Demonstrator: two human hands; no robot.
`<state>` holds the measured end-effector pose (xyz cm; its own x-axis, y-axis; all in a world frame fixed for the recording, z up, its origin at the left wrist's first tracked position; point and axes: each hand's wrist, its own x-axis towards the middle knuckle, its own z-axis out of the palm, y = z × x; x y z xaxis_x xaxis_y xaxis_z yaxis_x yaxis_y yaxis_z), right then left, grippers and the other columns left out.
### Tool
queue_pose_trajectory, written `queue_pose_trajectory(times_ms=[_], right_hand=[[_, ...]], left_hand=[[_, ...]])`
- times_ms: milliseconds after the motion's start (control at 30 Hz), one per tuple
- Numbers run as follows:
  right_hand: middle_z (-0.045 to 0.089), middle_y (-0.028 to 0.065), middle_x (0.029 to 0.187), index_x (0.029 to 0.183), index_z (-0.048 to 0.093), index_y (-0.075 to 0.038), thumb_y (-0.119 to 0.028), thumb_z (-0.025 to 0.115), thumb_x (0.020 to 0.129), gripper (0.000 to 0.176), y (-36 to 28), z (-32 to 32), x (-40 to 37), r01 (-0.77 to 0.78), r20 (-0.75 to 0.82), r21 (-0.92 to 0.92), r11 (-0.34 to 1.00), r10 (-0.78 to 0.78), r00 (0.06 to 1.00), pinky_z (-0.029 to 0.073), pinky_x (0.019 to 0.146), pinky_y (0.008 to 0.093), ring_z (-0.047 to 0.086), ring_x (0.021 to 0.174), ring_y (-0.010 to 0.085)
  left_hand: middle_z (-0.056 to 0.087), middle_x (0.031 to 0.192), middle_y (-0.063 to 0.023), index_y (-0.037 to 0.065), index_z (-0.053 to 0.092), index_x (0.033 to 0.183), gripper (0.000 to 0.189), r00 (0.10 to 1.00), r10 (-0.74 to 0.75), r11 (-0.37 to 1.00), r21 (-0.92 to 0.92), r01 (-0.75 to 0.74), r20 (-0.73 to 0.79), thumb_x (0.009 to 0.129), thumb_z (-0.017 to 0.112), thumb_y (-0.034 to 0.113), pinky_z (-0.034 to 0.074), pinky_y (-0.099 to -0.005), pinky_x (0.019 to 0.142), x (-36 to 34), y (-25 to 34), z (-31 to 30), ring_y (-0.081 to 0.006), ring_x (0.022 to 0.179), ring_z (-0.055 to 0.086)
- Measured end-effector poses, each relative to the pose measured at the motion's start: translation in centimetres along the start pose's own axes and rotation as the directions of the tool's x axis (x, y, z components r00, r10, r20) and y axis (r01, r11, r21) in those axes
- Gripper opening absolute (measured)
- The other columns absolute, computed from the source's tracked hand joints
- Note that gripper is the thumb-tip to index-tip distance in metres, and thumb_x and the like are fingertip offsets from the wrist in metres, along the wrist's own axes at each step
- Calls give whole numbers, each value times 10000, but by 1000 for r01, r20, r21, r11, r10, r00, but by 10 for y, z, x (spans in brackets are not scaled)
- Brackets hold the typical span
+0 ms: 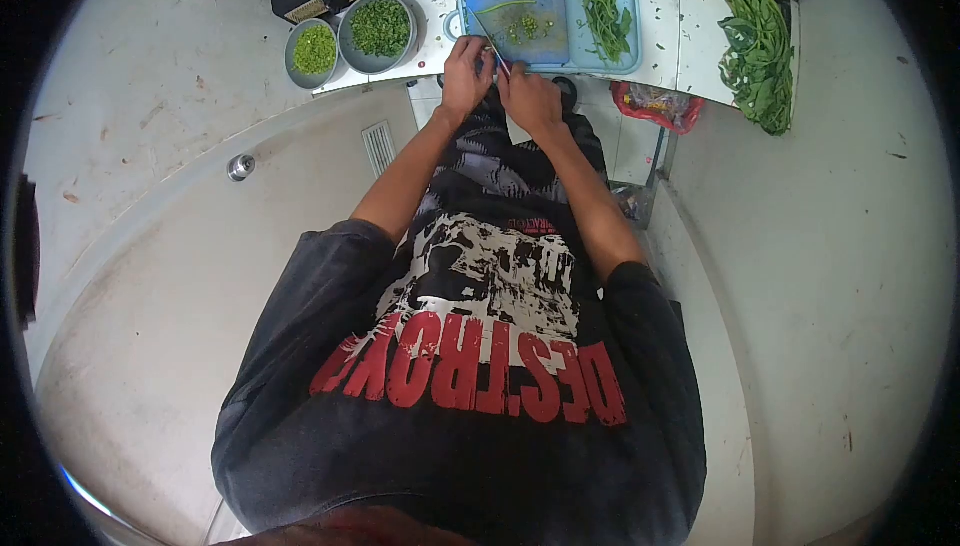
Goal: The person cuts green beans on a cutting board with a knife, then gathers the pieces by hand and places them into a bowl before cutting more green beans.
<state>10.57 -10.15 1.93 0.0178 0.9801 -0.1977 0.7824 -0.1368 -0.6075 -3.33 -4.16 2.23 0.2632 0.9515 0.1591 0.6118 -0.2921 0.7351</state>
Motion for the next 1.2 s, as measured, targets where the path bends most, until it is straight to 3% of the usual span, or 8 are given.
queue_pose_trajectory(times_ms=[200, 300, 400, 833, 1033, 1200], right_hand=[[694, 240, 698, 936, 630, 2, -366, 550, 1019, 386, -2, -2, 3, 2, 14, -17, 1000, -2, 1000, 580, 633, 547, 714, 661, 432], [698, 236, 701, 956, 630, 6, -371, 549, 1019, 391, 1, -5, -4, 0, 42, -38, 999, 2, 999, 581, 637, 548, 717, 666, 430], [699, 236, 704, 971, 629, 9, -377, 547, 1019, 398, 4, -6, -6, -1, 60, -58, 998, 4, 998, 581, 637, 549, 717, 668, 431], [698, 248, 716, 930, 636, 4, -374, 540, 1023, 400, 3, -5, 1, 4, 34, -16, 1000, -3, 999, 578, 636, 545, 710, 665, 444], [689, 252, 696, 953, 637, -3, -386, 520, 1034, 409, 16, -9, -9, -64, -14, -32, 997, 64, 998, 570, 621, 545, 706, 657, 445], [677, 254, 676, 981, 631, -3, -393, 527, 1031, 406, 13, -5, -9, -30, 9, -4, 1000, 30, 999, 560, 632, 566, 696, 665, 455]], left_hand=[[636, 968, -178, -3, 674, 1026, 151, 999, -37, 999, -24, 38, 31, 876, 655, -2, 536, -431, 782, 1, -2, -1, -357, 858, 650], [650, 994, -166, 15, 686, 1023, 158, 995, 95, 987, 128, -97, 22, 866, 678, 6, 512, -446, 849, 1, -4, -6, -373, 937, 622], [657, 1005, -145, 24, 692, 998, 145, 999, 53, 992, 117, -54, 13, 856, 675, -3, 481, -449, 903, -1, -1, -4, -378, 987, 580], [663, 992, -153, 31, 703, 1006, 116, 999, 42, 993, 109, -41, -6, 893, 684, 45, 492, -444, 844, -2, -3, -2, -366, 943, 599], [666, 977, -153, 38, 708, 1006, 114, 999, 28, 995, 94, -25, -35, 893, 698, 57, 501, -444, 819, -2, -2, -1, -357, 913, 606], [665, 974, -154, 33, 705, 1004, 116, 999, 20, 994, 112, -17, -26, 889, 700, 51, 499, -441, 824, -2, -2, -1, -360, 919, 607]])
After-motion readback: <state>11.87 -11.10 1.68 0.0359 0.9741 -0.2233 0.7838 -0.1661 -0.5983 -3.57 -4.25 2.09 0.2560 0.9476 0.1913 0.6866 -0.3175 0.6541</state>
